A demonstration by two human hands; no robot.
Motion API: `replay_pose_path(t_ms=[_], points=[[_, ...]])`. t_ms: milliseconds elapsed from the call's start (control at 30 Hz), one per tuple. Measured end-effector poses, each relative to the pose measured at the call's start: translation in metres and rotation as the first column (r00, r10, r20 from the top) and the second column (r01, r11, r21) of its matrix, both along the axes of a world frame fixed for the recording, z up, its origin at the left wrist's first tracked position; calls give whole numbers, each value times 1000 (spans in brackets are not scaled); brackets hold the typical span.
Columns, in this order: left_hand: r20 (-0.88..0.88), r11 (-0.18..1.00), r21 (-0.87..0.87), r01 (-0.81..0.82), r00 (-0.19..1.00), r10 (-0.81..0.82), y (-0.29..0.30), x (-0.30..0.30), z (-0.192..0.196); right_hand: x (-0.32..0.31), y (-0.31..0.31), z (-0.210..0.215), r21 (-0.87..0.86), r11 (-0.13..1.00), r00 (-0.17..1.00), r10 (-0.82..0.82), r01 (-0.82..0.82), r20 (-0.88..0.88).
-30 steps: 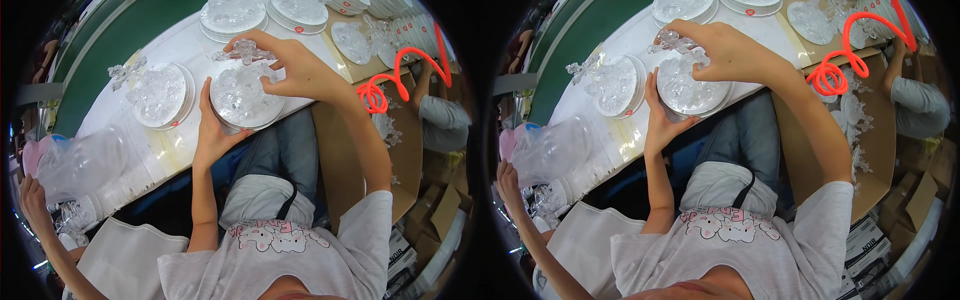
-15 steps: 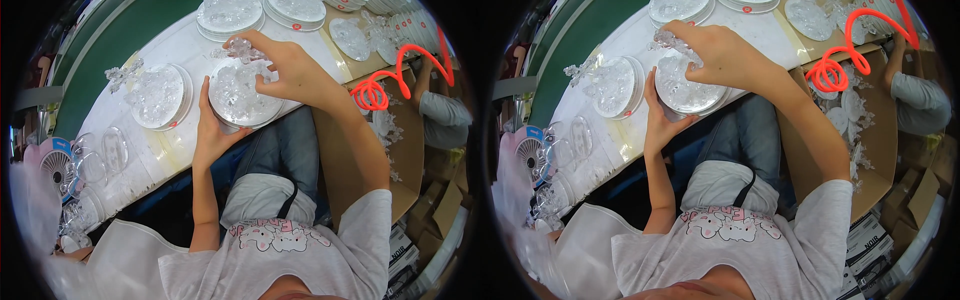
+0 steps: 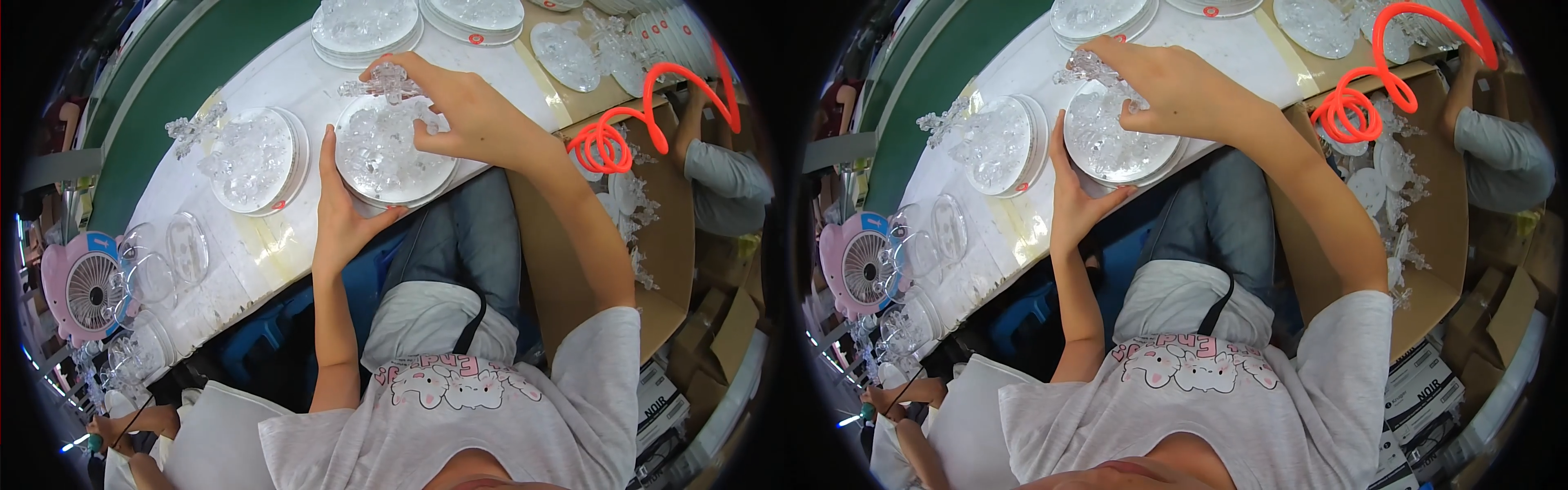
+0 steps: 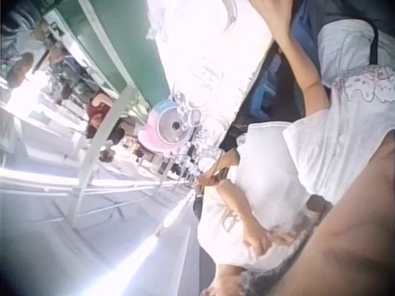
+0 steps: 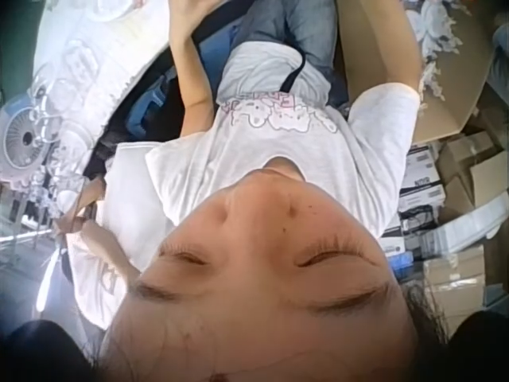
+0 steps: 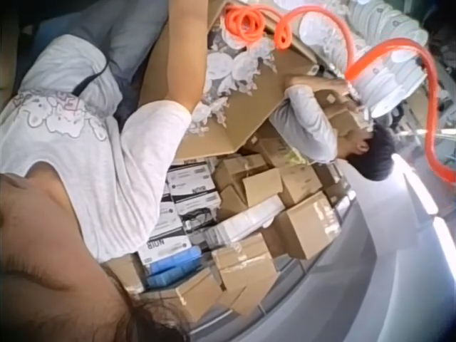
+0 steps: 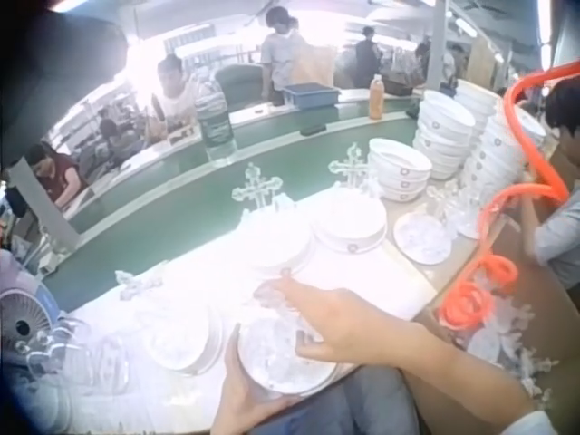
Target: Using an air blow gun to clean transparent plastic components and assembling them onto bases on a production line.
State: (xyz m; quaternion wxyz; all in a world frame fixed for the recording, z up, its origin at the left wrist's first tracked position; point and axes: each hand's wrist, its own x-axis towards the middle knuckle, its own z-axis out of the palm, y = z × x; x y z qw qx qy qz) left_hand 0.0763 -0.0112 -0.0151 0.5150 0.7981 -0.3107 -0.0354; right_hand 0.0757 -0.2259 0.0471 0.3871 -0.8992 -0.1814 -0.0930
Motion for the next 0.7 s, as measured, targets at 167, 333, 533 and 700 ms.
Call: replay_pose_path(t_ms=[167, 333, 533, 700], points=[[9, 994, 110, -14, 1000, 13, -1, 0, 0, -6, -2, 6, -79, 997, 998, -28, 22, -64], [5, 994, 101, -28, 1000, 28, 1, 0, -1, -45, -8, -10, 191, 976, 991, -85, 104, -107], [253, 949, 112, -295, 932, 260, 36, -27, 5, -84, -1, -38, -31, 979, 968, -202, 200, -150], [400, 723, 163, -671, 715, 573, 81, 0, 12, -61, 8, -37, 9, 978, 967, -202, 206, -155]])
